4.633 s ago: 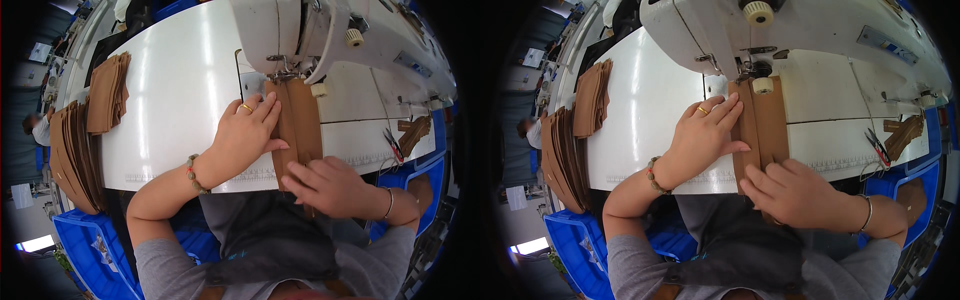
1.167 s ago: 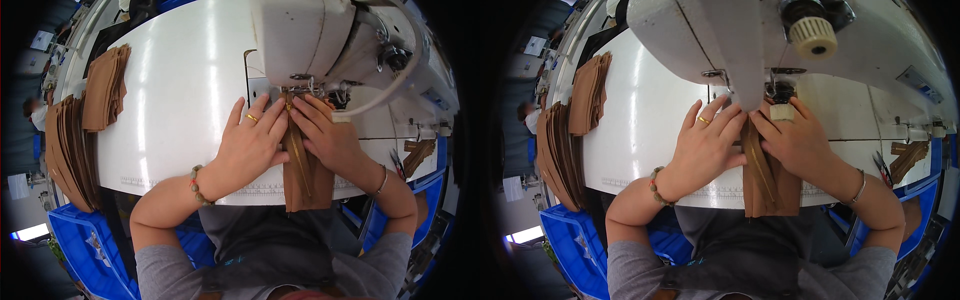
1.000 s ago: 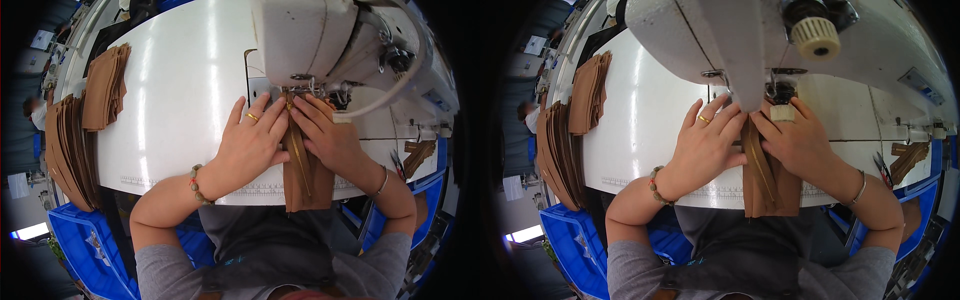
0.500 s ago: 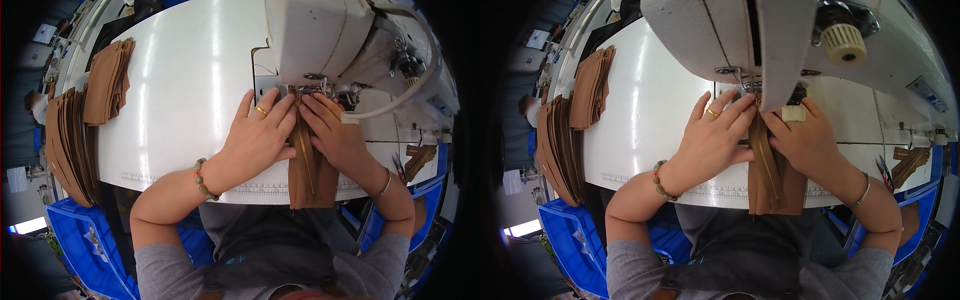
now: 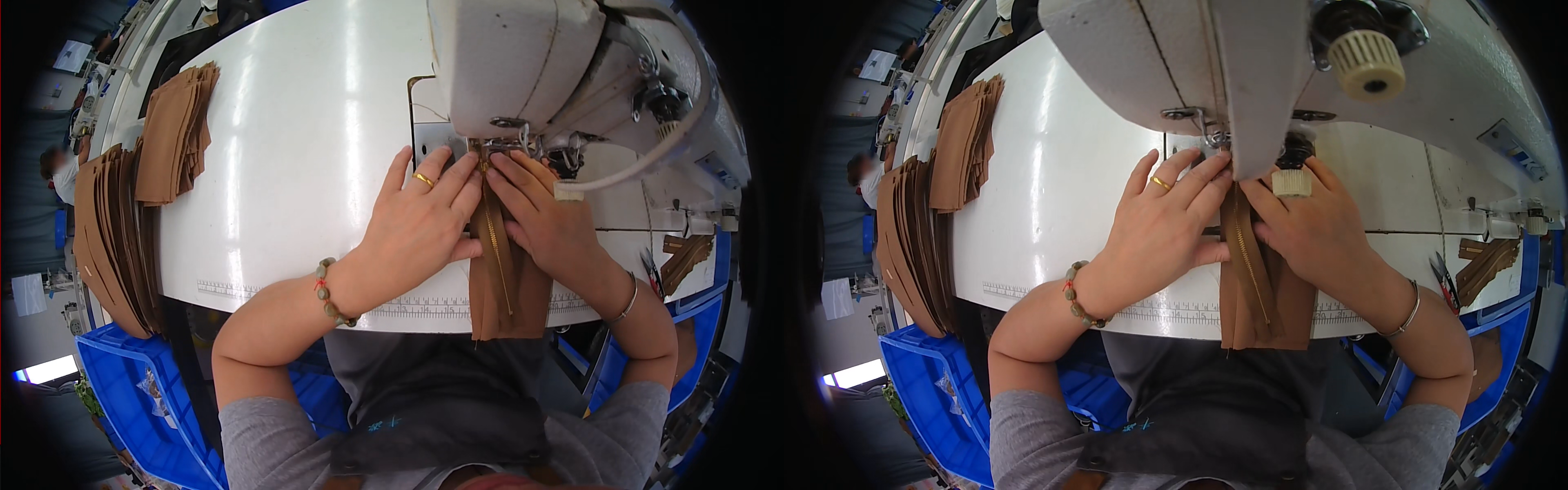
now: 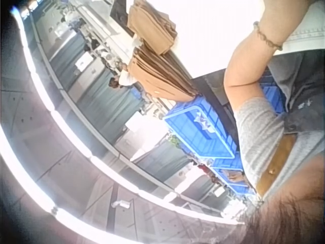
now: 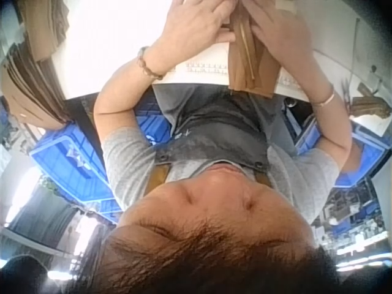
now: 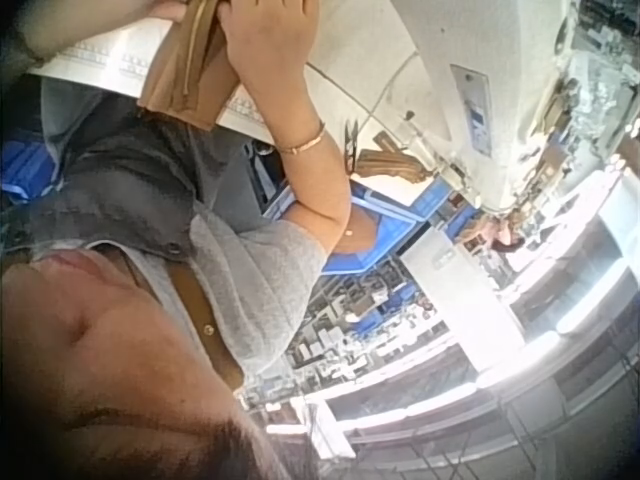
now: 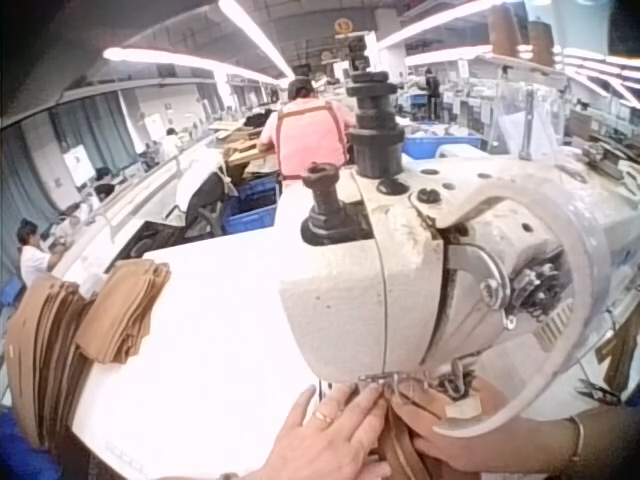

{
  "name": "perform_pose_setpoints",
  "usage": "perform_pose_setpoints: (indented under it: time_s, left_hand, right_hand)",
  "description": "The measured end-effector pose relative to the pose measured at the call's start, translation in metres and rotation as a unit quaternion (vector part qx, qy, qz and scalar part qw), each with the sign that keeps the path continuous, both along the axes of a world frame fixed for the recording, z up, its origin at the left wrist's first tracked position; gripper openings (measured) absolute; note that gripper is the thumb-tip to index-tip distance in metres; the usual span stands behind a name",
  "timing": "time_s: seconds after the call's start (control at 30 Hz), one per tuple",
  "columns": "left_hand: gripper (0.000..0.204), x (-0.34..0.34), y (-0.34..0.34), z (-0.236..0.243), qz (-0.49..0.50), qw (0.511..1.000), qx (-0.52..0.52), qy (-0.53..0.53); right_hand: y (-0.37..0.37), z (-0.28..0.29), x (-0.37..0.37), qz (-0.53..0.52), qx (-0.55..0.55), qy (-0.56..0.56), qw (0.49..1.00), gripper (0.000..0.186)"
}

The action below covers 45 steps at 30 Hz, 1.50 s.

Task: The recorder is sewing a zipper into a leather panel using an industrial sewing machine.

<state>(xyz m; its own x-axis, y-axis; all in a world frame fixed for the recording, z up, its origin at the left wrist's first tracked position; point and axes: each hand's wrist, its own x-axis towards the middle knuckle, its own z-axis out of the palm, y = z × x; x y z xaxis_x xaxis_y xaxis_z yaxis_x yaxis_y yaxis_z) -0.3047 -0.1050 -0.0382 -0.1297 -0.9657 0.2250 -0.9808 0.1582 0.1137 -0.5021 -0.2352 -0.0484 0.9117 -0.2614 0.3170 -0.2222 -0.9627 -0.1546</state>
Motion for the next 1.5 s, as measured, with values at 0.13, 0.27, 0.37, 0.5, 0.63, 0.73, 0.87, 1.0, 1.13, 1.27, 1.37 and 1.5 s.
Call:
perform_pose_setpoints:
  time_s: [0.13, 0.27, 0.37, 0.5, 0.63, 0.73, 0.87, 1.0, 1.13, 1.27, 1.37, 1.5]
  left_hand:
    - [0.082, 0.002, -0.002, -0.001, -0.004, 1.0, -0.006, 0.007]
    - [0.08, 0.002, -0.003, -0.001, -0.006, 1.0, -0.019, 0.007]
    - [0.081, 0.001, -0.003, -0.001, -0.001, 1.0, -0.024, 0.019]
    - [0.085, -0.001, -0.003, 0.003, 0.001, 0.999, -0.023, 0.032]
    - [0.082, -0.011, 0.003, 0.004, -0.033, 0.995, -0.089, 0.029]
    - [0.076, -0.017, 0.012, 0.0, -0.081, 0.994, -0.066, -0.009]
    - [0.057, -0.02, 0.023, -0.006, -0.15, 0.974, -0.139, -0.099]
    - [0.04, -0.019, 0.031, -0.008, -0.173, 0.965, -0.168, -0.1]
    - [0.037, -0.022, 0.037, -0.006, -0.132, 0.985, -0.108, 0.022]
    - [0.039, -0.033, 0.054, -0.003, -0.111, 0.982, -0.153, -0.002]
    - [0.041, -0.042, 0.071, -0.003, -0.108, 0.982, -0.154, -0.025]
    - [0.038, -0.05, 0.08, -0.01, -0.071, 0.984, -0.163, 0.003]
  right_hand:
    - [-0.001, 0.0, 0.0, 0.002, 0.014, 0.002, 1.0, 0.063]
    - [-0.001, 0.0, 0.0, 0.0, 0.016, 0.001, 1.0, 0.061]
    - [-0.002, 0.002, 0.002, 0.004, 0.0, -0.008, 1.0, 0.061]
    - [0.0, 0.007, 0.003, 0.013, -0.034, -0.002, 0.999, 0.061]
    - [0.017, 0.015, -0.013, 0.006, -0.046, 0.029, 0.999, 0.055]
    - [0.034, 0.019, -0.029, 0.016, -0.095, 0.053, 0.994, 0.045]
    - [0.056, 0.022, -0.052, 0.051, -0.01, 0.033, 0.998, 0.035]
    - [0.073, 0.016, -0.065, 0.097, 0.047, -0.016, 0.994, 0.035]
    - [0.086, -0.001, -0.065, 0.121, 0.025, -0.036, 0.992, 0.032]
    - [0.091, -0.015, -0.06, 0.156, -0.029, -0.117, 0.98, 0.024]
    - [0.092, -0.017, -0.059, 0.162, -0.053, -0.139, 0.976, 0.02]
    - [0.093, -0.014, -0.058, 0.16, -0.06, -0.138, 0.976, 0.017]
